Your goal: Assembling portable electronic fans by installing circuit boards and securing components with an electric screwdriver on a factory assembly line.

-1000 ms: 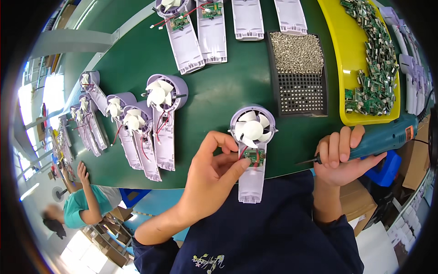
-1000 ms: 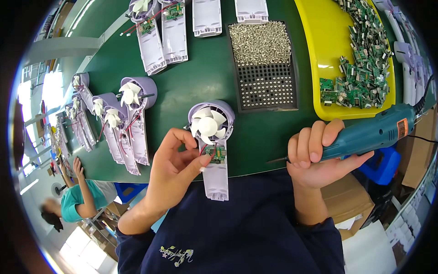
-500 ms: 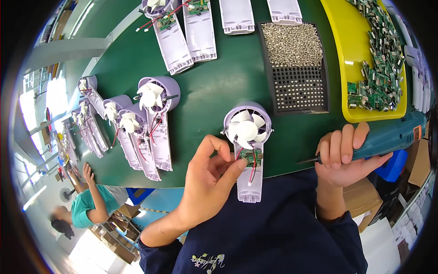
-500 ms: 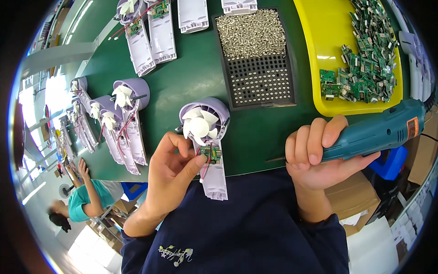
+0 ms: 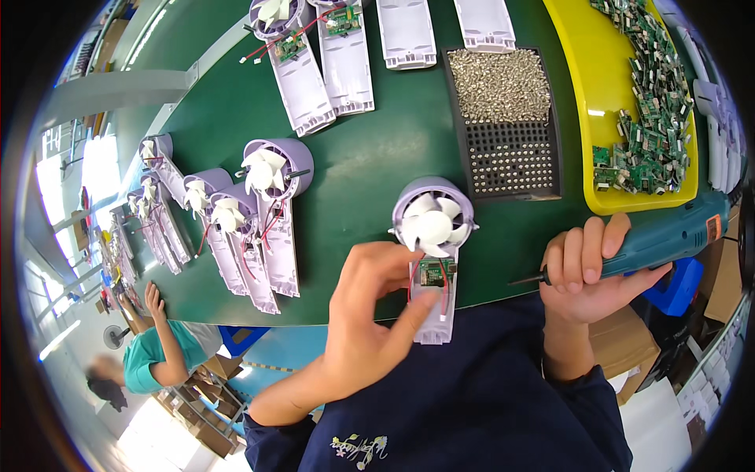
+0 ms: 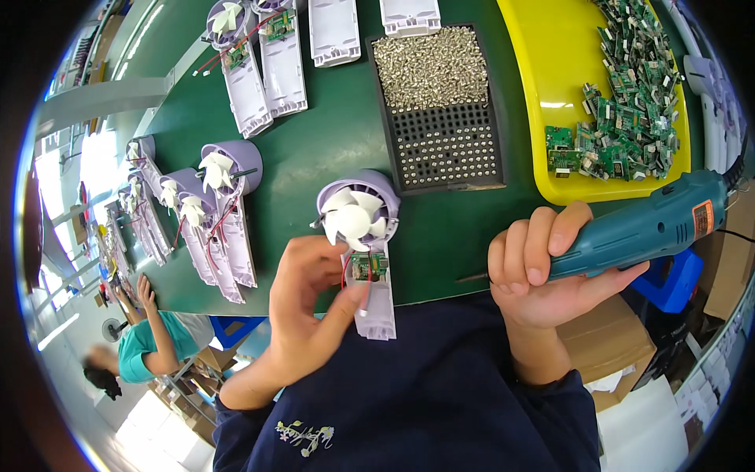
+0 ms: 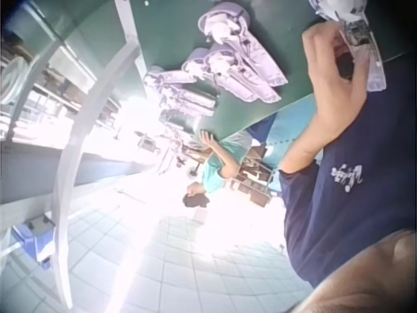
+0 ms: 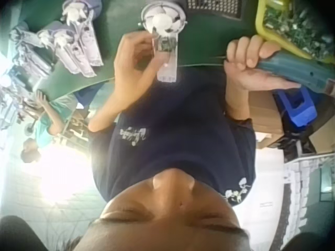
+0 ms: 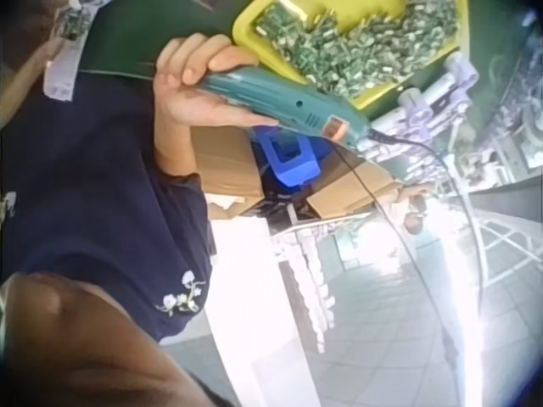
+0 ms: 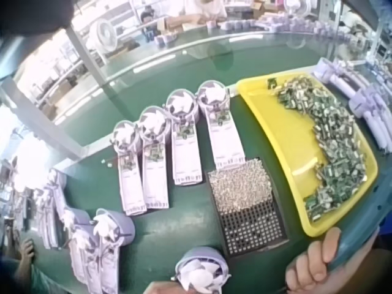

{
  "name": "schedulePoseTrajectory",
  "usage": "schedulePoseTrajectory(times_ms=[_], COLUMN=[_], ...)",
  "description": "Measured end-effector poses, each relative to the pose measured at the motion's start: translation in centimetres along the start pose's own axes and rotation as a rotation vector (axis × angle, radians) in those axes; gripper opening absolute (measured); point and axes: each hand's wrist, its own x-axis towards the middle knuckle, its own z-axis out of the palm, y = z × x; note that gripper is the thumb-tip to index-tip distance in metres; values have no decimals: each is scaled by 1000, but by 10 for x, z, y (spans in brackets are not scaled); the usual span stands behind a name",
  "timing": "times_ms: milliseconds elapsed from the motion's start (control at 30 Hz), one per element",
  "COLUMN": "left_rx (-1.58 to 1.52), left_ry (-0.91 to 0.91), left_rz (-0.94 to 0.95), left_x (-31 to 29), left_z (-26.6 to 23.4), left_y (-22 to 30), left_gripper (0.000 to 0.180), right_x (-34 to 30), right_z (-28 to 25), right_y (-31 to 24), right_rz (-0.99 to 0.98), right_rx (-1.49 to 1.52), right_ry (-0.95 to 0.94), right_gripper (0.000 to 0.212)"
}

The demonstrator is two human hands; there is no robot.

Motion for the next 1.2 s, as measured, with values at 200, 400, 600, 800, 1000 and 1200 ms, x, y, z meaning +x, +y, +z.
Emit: schedulePoseTrajectory(times_ms=[200,400,600,800,1000,1200], left_rx=[437,374,251,75,77,379], left_ry=[111,102,216,485,548,324], left_rz=[256,263,246,344,244,224], left_x=[1,4,7,56,170,195], left_z=[14,18,2,-87,-179,-171], left_y=[-3,-12,-9,22,-41,-22], left_gripper=[51,35,24,19,19,27], right_x=[0,-1,-4,-7,1,-5], right_z=[1,4,4,12,19,20], right_y=[1,1,5,0,10,3], right_rz=[3,-11,-16,-32,-31,-53], right_rx=[6,-22,-3,-9,-4,2], right_ry=[33,99,162,213,253,326], right_gripper=[80,81,80,82,72,78])
